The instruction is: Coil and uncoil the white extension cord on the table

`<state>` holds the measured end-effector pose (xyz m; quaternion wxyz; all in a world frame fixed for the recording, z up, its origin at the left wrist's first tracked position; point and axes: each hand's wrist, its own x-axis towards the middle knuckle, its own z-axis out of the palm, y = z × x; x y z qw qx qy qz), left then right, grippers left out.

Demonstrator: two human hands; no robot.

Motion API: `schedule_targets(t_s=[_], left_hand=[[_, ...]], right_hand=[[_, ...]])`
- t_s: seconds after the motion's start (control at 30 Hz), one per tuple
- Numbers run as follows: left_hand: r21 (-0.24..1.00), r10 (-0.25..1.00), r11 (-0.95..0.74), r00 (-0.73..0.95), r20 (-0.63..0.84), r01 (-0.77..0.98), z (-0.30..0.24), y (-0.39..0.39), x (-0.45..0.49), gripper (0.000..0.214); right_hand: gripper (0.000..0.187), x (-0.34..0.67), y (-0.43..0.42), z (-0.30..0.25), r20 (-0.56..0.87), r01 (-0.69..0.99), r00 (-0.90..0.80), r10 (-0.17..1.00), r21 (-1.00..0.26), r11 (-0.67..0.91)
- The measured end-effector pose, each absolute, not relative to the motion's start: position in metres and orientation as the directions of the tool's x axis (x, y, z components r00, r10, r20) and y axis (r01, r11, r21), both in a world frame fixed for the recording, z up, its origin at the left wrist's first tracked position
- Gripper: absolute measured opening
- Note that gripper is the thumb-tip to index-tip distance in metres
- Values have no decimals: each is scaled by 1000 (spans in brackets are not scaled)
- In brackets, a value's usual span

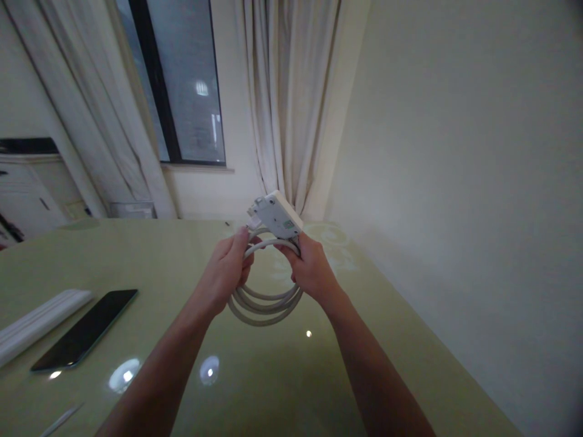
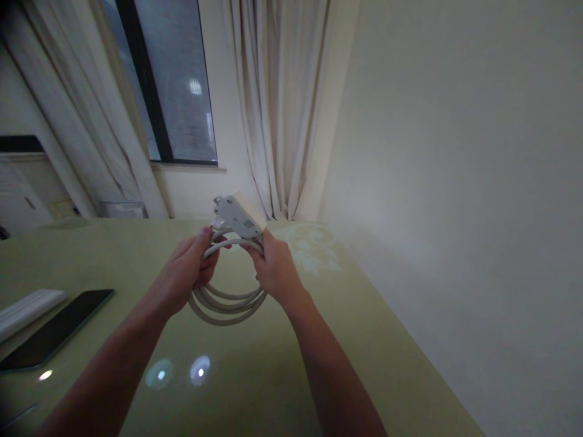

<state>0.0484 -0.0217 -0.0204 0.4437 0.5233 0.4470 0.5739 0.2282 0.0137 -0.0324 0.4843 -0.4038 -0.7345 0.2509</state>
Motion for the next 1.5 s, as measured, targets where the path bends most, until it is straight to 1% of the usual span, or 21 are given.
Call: schedule_targets(t_s=[0.1, 0.17, 0.27, 0.47, 0.57, 0.7, 0.8, 0.93, 1.0, 1.1, 1.17, 1.27, 1.33, 1.4, 1.5], left_hand=[[976, 976, -213, 28, 214, -40, -19, -25, 49, 54], [972, 971, -233, 66, 231, 27, -17, -27, 49, 51], [956, 968, -250, 63, 243, 155, -16, -28, 49, 46], [944, 964, -264, 71, 255, 199, -22, -22, 46, 47], [927, 963, -271, 70, 262, 261, -22, -20, 44, 46], [836, 951, -303, 93, 294, 458, -23, -17, 41, 41], [758, 941, -308, 66, 332, 574, -24, -14, 39, 38], [660, 918, -311, 36, 395, 684, -25, -12, 41, 37], [632, 910, -306, 24, 414, 712, -24, -14, 44, 36], [624, 908, -319, 41, 417, 713, -20, -21, 47, 39], [636, 901, -364, 84, 425, 680, -16, -27, 49, 41], [680, 873, -466, 169, 458, 566, -13, -33, 50, 44], [733, 865, -497, 199, 460, 464, -14, -34, 50, 49], [803, 883, -470, 203, 424, 366, -17, -33, 51, 53], [891, 924, -369, 208, 321, 266, -23, -28, 48, 59]], right_hand=[[21, 228, 17, -33, 505, 275, -204, 839, -793, 544], [22, 228, 19, -33, 510, 219, -202, 836, -808, 546], [27, 229, 19, -30, 485, 163, -214, 848, -838, 521], [44, 233, 13, -28, 340, 43, -313, 887, -928, 371], [48, 231, 16, -32, 315, -18, -297, 901, -946, 325], [51, 224, 21, -39, 332, -38, -209, 920, -943, 332], [50, 220, 22, -42, 348, -43, -161, 924, -937, 346], [50, 218, 22, -42, 347, -69, -142, 927, -938, 340], [48, 219, 21, -41, 341, -91, -150, 928, -939, 331], [46, 221, 20, -38, 347, -156, -148, 926, -933, 324], [45, 224, 19, -35, 347, -210, -153, 926, -927, 312], [44, 229, 15, -31, 360, -254, -217, 908, -918, 303], [40, 232, 12, -30, 377, -255, -268, 887, -915, 313], [41, 234, 11, -30, 381, -247, -312, 870, -917, 313], [37, 235, 12, -32, 378, -234, -355, 855, -921, 310]])
